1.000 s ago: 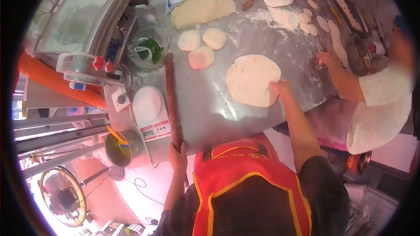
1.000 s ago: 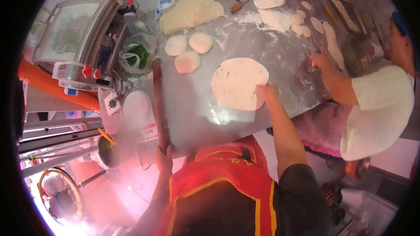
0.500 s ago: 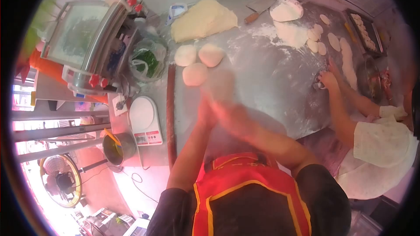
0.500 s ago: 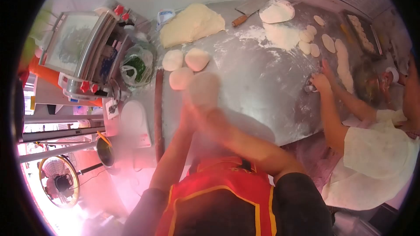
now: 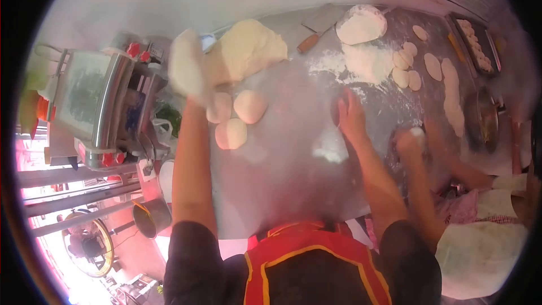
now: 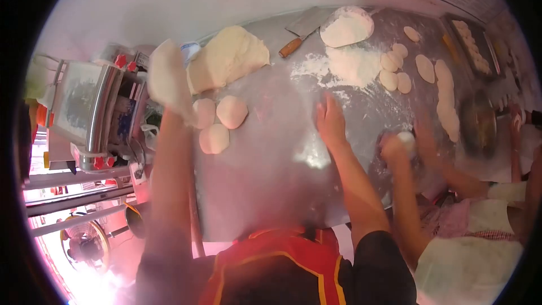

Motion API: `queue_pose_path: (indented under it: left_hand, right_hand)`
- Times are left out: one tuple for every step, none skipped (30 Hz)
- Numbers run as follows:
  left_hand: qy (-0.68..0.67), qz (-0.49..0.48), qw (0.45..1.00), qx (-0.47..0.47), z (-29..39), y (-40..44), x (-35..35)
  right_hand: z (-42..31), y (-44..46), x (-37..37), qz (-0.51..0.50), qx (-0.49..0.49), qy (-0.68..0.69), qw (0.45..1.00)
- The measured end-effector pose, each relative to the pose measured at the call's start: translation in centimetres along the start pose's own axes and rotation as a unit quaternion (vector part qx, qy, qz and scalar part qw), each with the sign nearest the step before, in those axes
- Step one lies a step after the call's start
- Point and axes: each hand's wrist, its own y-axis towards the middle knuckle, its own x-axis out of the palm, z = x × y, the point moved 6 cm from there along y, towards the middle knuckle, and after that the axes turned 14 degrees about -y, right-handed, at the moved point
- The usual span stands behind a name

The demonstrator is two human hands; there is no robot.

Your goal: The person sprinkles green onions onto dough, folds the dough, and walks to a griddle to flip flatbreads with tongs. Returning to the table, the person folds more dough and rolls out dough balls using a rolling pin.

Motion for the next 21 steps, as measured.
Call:
queue_pose_path:
  left_hand:
    - [-0.156,0.064,0.985,0.019,-2.3,-1.0,1.2]
    - [-0.160,0.042,0.986,-0.032,-4.1,-1.9,2.7]
    - [-0.161,0.021,0.983,-0.086,-5.6,-3.0,4.1]
    - [-0.161,0.001,0.977,-0.143,-7.0,-4.5,5.2]
    - [-0.159,-0.020,0.967,-0.200,-8.1,-6.1,6.0]
    - [-0.154,-0.040,0.953,-0.257,-8.8,-7.5,6.4]
    - [-0.148,-0.059,0.936,-0.313,-9.5,-8.9,6.4]
    - [-0.123,-0.062,0.920,-0.368,-9.1,-10.3,5.1]
    - [-0.097,-0.064,0.900,-0.421,-8.5,-11.8,3.4]
    - [-0.067,-0.086,0.906,-0.410,-8.8,-13.2,2.4]
    - [-0.039,-0.109,0.911,-0.396,-9.7,-14.8,1.6]
    - [-0.012,-0.131,0.915,-0.382,-10.7,-15.8,1.2]
    - [0.014,-0.176,0.918,-0.355,-11.3,-16.3,1.5]
    - [0.037,-0.222,0.918,-0.327,-11.7,-16.7,2.3]
    - [0.058,-0.269,0.915,-0.295,-11.9,-16.9,3.1]
    - [0.048,-0.269,0.916,-0.293,-11.8,-16.7,3.8]
    - [0.037,-0.267,0.918,-0.291,-11.1,-16.3,4.5]
    - [0.026,-0.265,0.919,-0.290,-10.0,-15.5,5.1]
    - [0.038,-0.322,0.872,-0.367,-8.5,-14.1,5.5]
    - [0.092,-0.354,0.863,-0.350,-8.9,-14.3,5.9]
    - [0.146,-0.383,0.850,-0.330,-10.3,-15.2,6.5]
  right_hand:
    - [0.8,2.0,0.4,0.028,-0.016,-0.017,0.999]
    - [1.7,3.8,0.8,0.055,-0.026,-0.028,0.998]
    - [2.4,5.7,1.4,0.080,-0.036,-0.039,0.995]
    - [3.1,7.1,2.0,0.102,-0.048,-0.050,0.992]
    - [3.8,8.6,3.0,0.096,-0.026,-0.071,0.993]
    - [4.3,9.8,3.9,0.087,-0.005,-0.091,0.992]
    - [4.7,10.4,4.9,0.080,0.015,-0.109,0.991]
    - [3.8,10.3,6.5,0.053,-0.020,-0.152,0.987]
    - [2.3,9.9,8.2,0.026,-0.055,-0.193,0.979]
    - [0.7,9.1,10.0,-0.001,-0.093,-0.234,0.968]
    - [-2.0,7.3,10.7,-0.031,-0.162,-0.206,0.964]
    - [-4.5,4.5,10.8,-0.058,-0.230,-0.178,0.955]
    - [-5.6,1.4,11.9,-0.108,-0.304,-0.148,0.935]
    - [-6.6,-2.3,12.6,-0.156,-0.373,-0.117,0.907]
    - [-8.1,-5.9,11.4,-0.195,-0.391,-0.091,0.895]
    - [-9.6,-8.3,9.6,-0.232,-0.409,-0.067,0.880]
    - [-9.9,-8.7,8.6,-0.254,-0.394,-0.077,0.880]
    - [-9.8,-8.9,7.7,-0.277,-0.379,-0.086,0.879]
    - [-9.2,-9.1,7.2,-0.300,-0.363,-0.095,0.877]
    - [-7.9,-7.7,6.9,-0.223,-0.344,-0.122,0.904]
    - [-7.2,-8.3,7.0,-0.226,-0.343,-0.125,0.903]
